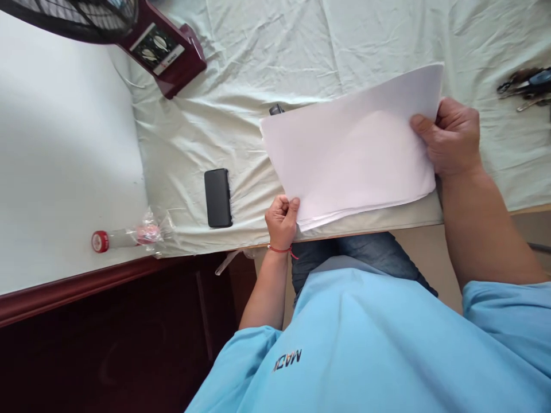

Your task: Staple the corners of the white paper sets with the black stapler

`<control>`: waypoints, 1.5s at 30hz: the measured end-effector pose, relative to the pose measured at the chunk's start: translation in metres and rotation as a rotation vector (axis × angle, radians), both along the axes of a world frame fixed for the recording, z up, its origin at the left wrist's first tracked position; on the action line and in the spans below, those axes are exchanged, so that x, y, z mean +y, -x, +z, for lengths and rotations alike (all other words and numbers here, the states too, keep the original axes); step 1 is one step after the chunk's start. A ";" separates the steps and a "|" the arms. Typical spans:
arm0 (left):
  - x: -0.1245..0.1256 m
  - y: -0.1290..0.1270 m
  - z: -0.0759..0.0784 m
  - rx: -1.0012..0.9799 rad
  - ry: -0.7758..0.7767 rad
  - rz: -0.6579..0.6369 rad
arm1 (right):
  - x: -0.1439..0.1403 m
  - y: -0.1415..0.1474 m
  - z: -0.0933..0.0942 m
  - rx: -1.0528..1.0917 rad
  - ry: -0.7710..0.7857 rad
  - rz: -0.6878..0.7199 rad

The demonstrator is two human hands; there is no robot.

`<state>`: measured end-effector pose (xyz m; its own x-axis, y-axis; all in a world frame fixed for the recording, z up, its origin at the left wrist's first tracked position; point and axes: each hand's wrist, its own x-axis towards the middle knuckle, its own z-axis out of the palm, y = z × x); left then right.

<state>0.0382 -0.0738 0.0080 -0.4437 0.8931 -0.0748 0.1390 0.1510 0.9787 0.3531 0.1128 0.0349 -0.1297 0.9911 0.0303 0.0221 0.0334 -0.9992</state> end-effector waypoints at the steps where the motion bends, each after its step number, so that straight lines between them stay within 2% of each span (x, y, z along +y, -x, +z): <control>1: 0.000 0.000 0.001 0.038 0.002 0.020 | 0.000 0.000 0.001 0.002 0.011 0.000; 5: 0.000 -0.003 0.003 0.096 -0.015 0.074 | -0.001 0.002 0.003 -0.020 0.009 0.002; 9: -0.002 -0.001 0.001 0.004 -0.004 -0.013 | 0.001 0.001 0.002 -0.033 -0.040 -0.014; 15: -0.003 0.000 -0.001 0.146 -0.004 0.042 | 0.001 -0.001 0.001 -0.064 -0.075 0.027; 18: -0.001 -0.001 0.000 0.073 -0.042 0.043 | 0.000 0.000 0.003 -0.033 -0.041 0.047; 22: 0.002 -0.001 -0.002 -0.065 -0.048 -0.018 | 0.001 0.000 0.005 0.033 0.010 0.022; 29: 0.004 -0.004 -0.005 -0.015 0.004 0.087 | 0.004 -0.002 0.001 0.027 -0.060 0.048; 34: 0.003 0.000 -0.007 -0.100 -0.028 -0.037 | 0.006 -0.002 0.000 0.059 -0.084 0.005; 39: 0.004 -0.001 -0.010 -0.047 0.008 0.006 | 0.007 -0.001 0.000 0.096 -0.094 0.004; 45: 0.003 -0.002 -0.006 0.033 -0.024 0.030 | 0.006 -0.002 0.001 0.108 -0.094 0.023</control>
